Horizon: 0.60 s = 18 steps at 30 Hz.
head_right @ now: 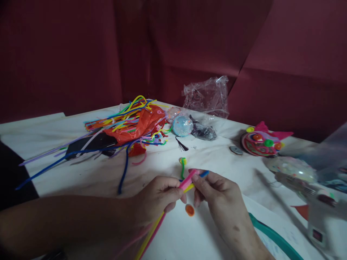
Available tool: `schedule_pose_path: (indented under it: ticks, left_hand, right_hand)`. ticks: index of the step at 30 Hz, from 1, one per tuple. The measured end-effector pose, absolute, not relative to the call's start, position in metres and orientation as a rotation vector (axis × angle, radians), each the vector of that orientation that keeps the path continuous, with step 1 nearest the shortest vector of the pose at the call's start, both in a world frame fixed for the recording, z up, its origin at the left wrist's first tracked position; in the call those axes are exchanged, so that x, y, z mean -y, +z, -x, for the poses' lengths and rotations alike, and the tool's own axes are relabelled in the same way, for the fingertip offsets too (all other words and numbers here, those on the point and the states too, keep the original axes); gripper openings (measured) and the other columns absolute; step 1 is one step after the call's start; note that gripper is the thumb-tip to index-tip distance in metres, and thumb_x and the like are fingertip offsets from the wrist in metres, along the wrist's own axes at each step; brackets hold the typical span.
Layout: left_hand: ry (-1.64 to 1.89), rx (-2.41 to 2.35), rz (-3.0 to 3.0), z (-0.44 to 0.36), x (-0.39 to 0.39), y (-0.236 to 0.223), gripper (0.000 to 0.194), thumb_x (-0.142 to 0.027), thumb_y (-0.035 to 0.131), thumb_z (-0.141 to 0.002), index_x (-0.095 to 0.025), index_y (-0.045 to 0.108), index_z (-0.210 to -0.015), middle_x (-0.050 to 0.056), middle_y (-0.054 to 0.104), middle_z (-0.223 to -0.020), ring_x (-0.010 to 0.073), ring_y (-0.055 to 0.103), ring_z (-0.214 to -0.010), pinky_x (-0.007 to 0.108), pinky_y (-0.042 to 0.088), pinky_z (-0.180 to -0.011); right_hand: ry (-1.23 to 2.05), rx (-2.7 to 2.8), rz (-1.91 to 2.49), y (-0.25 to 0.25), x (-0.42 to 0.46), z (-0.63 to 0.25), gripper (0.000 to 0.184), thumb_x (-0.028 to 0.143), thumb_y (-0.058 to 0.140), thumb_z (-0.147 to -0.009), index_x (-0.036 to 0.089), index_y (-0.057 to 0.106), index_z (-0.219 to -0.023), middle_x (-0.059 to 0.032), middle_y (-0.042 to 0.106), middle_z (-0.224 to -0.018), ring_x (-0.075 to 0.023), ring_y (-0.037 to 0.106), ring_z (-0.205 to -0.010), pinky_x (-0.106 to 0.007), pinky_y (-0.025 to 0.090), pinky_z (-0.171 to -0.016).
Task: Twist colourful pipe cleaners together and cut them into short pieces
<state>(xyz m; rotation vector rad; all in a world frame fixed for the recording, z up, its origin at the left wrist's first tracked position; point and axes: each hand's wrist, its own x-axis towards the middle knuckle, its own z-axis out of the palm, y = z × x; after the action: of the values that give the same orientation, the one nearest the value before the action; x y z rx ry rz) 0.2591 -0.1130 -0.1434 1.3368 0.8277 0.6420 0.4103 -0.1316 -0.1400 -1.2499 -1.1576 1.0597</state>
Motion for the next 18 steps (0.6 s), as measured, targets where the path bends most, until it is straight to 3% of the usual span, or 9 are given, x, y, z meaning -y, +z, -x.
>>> schedule_pose_path:
  ticks: [2,4,7,11,18]
  left_hand:
    - [0.653,-0.832,-1.335,-0.26,0.113,-0.143,0.014,-0.021,0.043,-0.07,-0.014,0.053,-0.063,-0.007,0.031,-0.039,0.0046,0.027,-0.038,0.021,0.016,-0.039]
    - [0.668,-0.85,-1.323,-0.26,0.113,-0.142,0.014,-0.022,0.044,-0.071,-0.014,0.053,-0.064,-0.007,0.032,-0.04,0.0045,0.027,-0.038,0.021,0.016,-0.039]
    - [0.716,-0.89,-1.28,-0.26,0.113,-0.14,0.013,-0.021,0.044,-0.071,-0.014,0.052,-0.063,-0.007,0.032,-0.04,0.0046,0.026,-0.039,0.021,0.016,-0.039]
    - [0.786,-0.855,-1.282,-0.26,0.111,-0.142,0.013,-0.02,0.043,-0.07,-0.015,0.053,-0.063,-0.006,0.033,-0.041,0.0052,0.029,-0.041,0.021,0.018,-0.04]
    - [0.716,-0.837,-1.345,-0.26,0.114,-0.145,0.015,-0.023,0.042,-0.07,-0.014,0.053,-0.064,-0.006,0.037,-0.041,0.0058,0.033,-0.04,0.02,0.025,-0.043]
  right_hand:
    - [1.03,1.108,1.227,-0.141,0.132,-0.411,0.028,0.039,0.075,-0.06,0.016,0.069,-0.076,-0.0013,0.059,-0.053,-0.0115,0.047,-0.042,-0.022,0.039,-0.039]
    - [0.965,1.045,1.205,-0.139,0.132,-0.412,0.03,0.036,0.076,-0.059,0.019,0.068,-0.082,-0.0005,0.06,-0.06,-0.0094,0.047,-0.043,-0.02,0.039,-0.039]
    - [0.859,0.965,1.173,-0.13,0.133,-0.417,0.019,0.038,0.073,-0.062,0.022,0.067,-0.067,0.0005,0.06,-0.068,-0.0084,0.049,-0.049,-0.018,0.041,-0.042]
    - [0.923,1.012,1.211,-0.124,0.135,-0.418,0.027,0.043,0.074,-0.058,0.019,0.063,-0.052,-0.0021,0.059,-0.057,-0.0103,0.049,-0.046,-0.019,0.04,-0.039]
    - [1.084,1.117,1.287,-0.14,0.136,-0.409,0.031,0.042,0.071,-0.064,0.014,0.063,-0.054,-0.0033,0.057,-0.053,-0.0097,0.046,-0.042,-0.02,0.036,-0.038]
